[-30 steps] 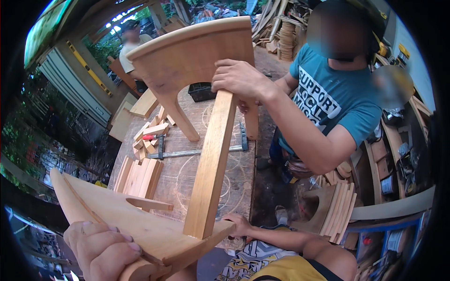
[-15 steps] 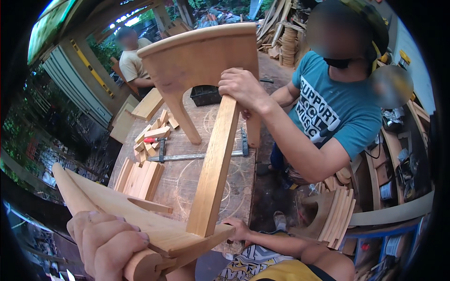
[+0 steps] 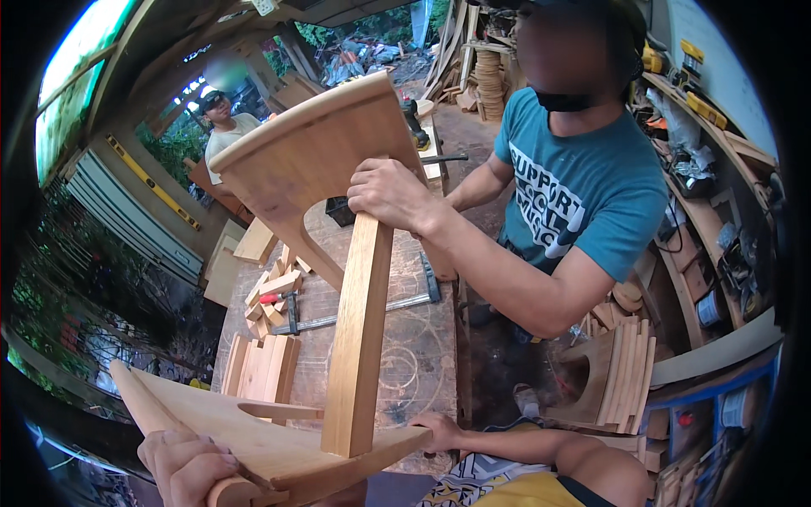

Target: The person holds wooden chair components in place while assembling a wooden chair with a coworker, securing the joints with a bar clamp, and holding pieces as the coworker taps them with a mallet.

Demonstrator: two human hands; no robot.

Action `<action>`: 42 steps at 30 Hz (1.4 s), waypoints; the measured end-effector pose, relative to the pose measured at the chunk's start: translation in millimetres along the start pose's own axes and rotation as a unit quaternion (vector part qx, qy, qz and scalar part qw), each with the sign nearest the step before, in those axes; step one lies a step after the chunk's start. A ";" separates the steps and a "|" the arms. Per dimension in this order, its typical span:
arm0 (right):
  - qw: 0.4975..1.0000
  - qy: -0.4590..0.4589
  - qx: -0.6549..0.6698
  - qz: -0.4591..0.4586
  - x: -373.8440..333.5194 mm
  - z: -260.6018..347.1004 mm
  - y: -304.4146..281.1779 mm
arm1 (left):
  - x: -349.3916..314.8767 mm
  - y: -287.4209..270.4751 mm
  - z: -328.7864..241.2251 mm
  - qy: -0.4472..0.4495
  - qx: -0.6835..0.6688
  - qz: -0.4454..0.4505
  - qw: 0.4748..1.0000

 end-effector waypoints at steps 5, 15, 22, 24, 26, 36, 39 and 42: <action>1.000 -0.007 0.002 -0.012 -0.6 -0.8 -1.1 | -23.4 -10.9 22.3 -0.103 0.074 0.174 0.976; 1.000 0.003 -0.002 -0.006 -0.3 -3.4 -1.2 | -4.3 16.3 -7.3 -0.046 0.019 0.027 0.998; 1.000 0.004 0.010 -0.002 -2.0 -3.1 -1.4 | -3.3 16.7 -8.7 -0.050 0.009 0.023 0.998; 1.000 -0.004 0.000 -0.008 -0.5 -2.9 -1.8 | -3.8 19.5 -8.5 -0.050 0.011 0.022 0.998; 1.000 -0.008 0.001 -0.003 0.3 -1.3 -3.4 | -2.4 19.5 -8.0 -0.056 0.012 0.025 0.998; 1.000 -0.019 -0.007 0.011 2.9 -5.7 0.5 | -5.0 15.2 -0.8 -0.103 0.031 0.029 0.994; 1.000 -0.025 0.001 0.010 2.9 -4.7 2.1 | -4.5 13.7 -0.3 -0.120 0.048 0.029 0.991; 1.000 -0.016 -0.003 -0.001 0.0 -8.6 -1.4 | -0.7 21.7 4.6 -0.109 0.022 0.036 0.993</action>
Point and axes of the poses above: each hand's wrist, its own x-axis towards the middle knuckle, its own y-axis out of the palm, z = x × y, the point moved 2 cm from there along x, towards the middle knuckle, and after that the axes turned 11 degrees about x, right-handed, at the moved point
